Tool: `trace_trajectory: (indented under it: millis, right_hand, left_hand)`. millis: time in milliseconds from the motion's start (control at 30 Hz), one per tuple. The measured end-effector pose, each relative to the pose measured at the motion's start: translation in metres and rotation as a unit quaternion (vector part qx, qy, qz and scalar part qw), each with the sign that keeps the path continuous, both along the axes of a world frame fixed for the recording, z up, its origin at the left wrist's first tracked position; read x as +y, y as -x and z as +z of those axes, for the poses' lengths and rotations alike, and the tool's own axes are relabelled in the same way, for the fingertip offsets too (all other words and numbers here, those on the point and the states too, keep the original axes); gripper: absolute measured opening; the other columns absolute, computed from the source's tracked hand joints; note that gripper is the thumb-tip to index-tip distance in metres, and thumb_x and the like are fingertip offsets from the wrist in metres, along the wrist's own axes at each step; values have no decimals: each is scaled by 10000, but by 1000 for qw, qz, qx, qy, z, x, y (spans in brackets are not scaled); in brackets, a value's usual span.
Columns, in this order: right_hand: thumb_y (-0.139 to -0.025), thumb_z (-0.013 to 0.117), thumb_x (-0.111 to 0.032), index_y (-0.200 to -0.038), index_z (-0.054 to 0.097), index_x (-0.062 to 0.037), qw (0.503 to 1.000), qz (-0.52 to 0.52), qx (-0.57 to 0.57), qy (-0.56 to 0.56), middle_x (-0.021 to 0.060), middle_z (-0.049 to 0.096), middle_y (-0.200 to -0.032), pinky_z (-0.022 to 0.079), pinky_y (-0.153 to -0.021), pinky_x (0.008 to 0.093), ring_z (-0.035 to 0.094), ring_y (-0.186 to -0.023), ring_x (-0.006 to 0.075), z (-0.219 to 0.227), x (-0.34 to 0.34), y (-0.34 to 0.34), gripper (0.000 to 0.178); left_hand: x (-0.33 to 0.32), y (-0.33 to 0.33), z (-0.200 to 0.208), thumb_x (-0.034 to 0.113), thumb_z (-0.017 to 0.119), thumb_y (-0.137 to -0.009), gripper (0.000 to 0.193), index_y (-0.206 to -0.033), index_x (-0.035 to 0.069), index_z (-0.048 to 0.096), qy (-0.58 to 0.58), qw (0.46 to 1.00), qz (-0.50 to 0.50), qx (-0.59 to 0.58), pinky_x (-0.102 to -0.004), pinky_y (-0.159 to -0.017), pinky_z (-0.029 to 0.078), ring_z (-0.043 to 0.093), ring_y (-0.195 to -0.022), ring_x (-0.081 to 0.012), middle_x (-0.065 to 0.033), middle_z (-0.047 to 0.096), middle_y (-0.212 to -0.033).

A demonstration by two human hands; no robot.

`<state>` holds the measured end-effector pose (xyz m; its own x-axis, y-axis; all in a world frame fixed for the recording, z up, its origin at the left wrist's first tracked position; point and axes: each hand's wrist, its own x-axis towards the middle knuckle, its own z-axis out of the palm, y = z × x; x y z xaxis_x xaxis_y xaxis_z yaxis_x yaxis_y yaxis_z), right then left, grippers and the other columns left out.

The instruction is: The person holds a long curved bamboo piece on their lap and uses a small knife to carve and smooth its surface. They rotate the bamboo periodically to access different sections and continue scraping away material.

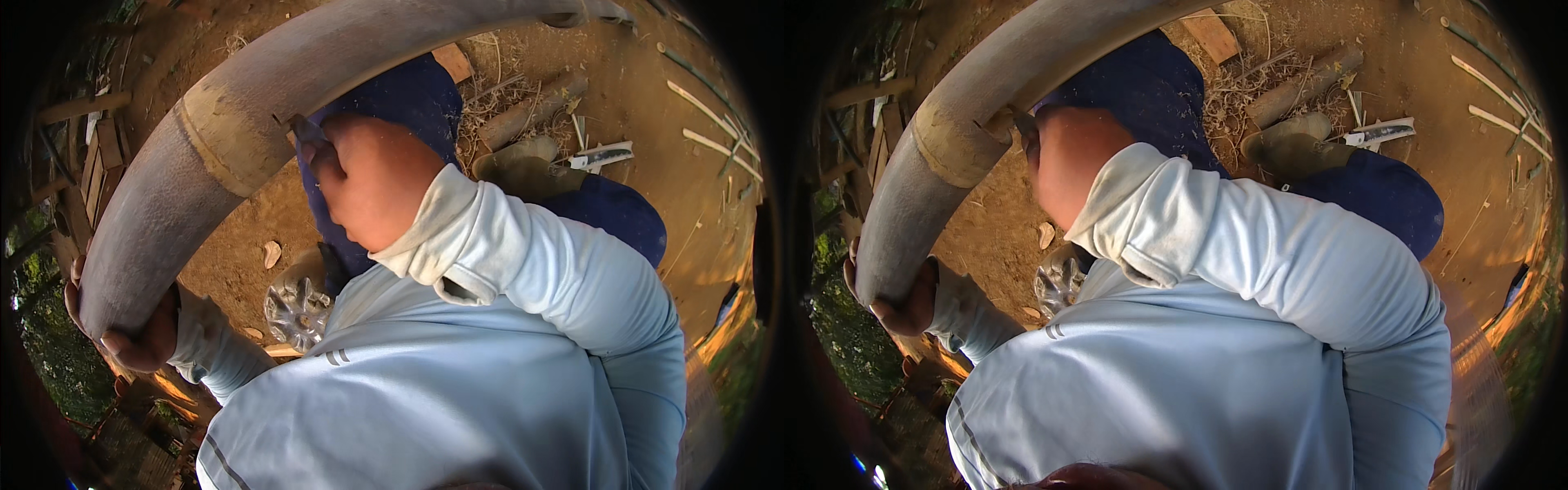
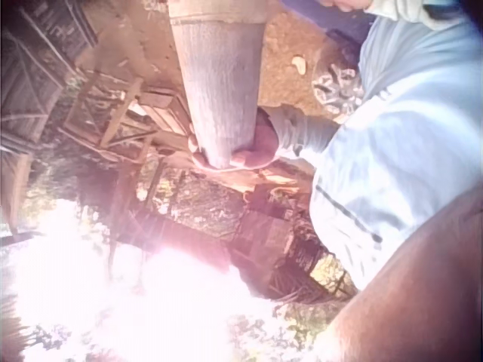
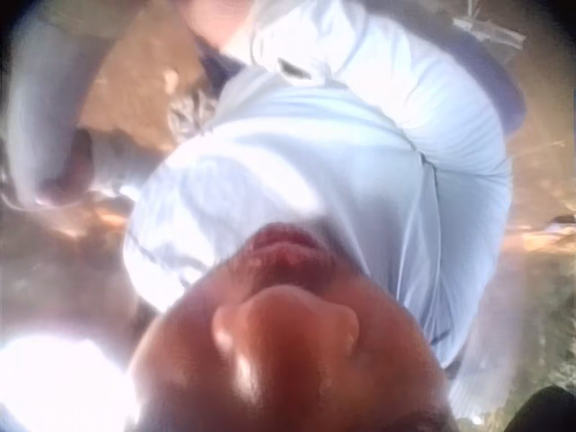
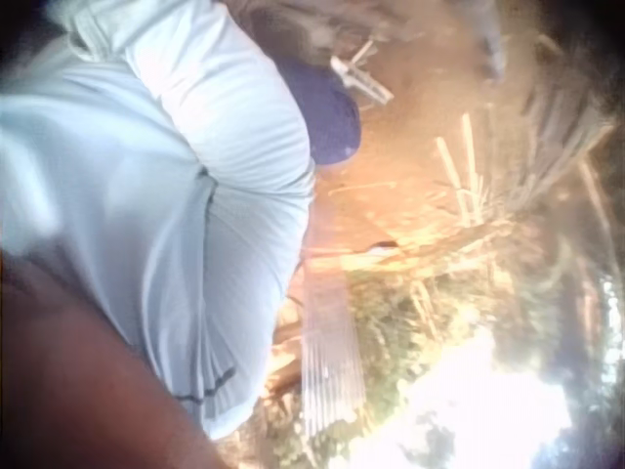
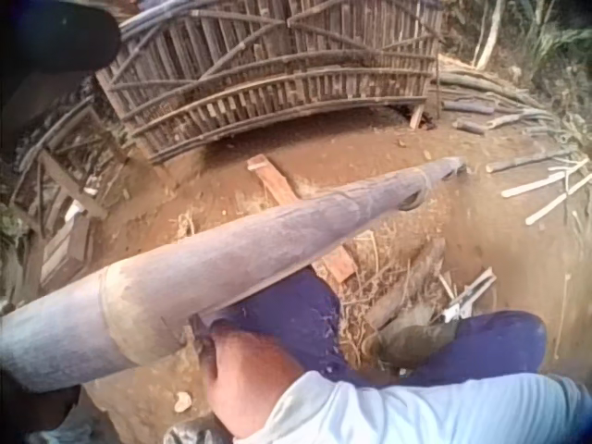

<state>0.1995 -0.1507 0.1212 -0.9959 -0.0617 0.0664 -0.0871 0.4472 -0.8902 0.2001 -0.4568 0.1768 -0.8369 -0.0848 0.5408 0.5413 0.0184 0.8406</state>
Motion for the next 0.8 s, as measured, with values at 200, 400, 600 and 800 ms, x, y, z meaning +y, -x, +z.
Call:
trace_trajectory:
  millis: [200, 400, 600, 800]
  right_hand:
    - [-968, 481, -180, -959, 618, 12, 984, 10, -167, 53, 113, 600, -596, 475, -478, 348, 589, -464, 210, 4, 35, 9, 236]
    - [-915, 550, -155, -934, 629, 18, 991, 36, -117, 52, 270, 630, -780, 511, -686, 494, 617, -756, 462, 3, 24, 5, 191]
    - [-923, 512, -147, -1009, 627, 19, 998, 65, 1, 26, 231, 648, -752, 523, -665, 465, 623, -721, 444, -12, 10, 10, 220]
    - [-928, 521, -153, -988, 630, 10, 995, 59, -41, 73, 234, 646, -760, 514, -649, 464, 628, -706, 429, -9, 14, 8, 206]
  left_hand:
    - [3, 2, -9, 417, 644, -823, 733, -1402, 54, 377, -14, 999, -13, 37, -663, -1005, 415, 418, -1298, -460, -238, 434, -1379]
    - [6, -7, -3, 463, 576, -841, 821, -1460, 20, 268, 42, 998, 47, 19, -607, -1083, 326, 375, -1337, -434, -253, 381, -1443]
    - [4, 2, -4, 424, 640, -788, 772, -1419, 81, 358, 35, 998, 47, 15, -648, -1029, 389, 417, -1297, -453, -242, 422, -1392]
    - [11, 3, -4, 461, 621, -778, 788, -1416, 76, 362, 50, 994, 91, 40, -644, -1022, 394, 434, -1279, -461, -250, 426, -1392]
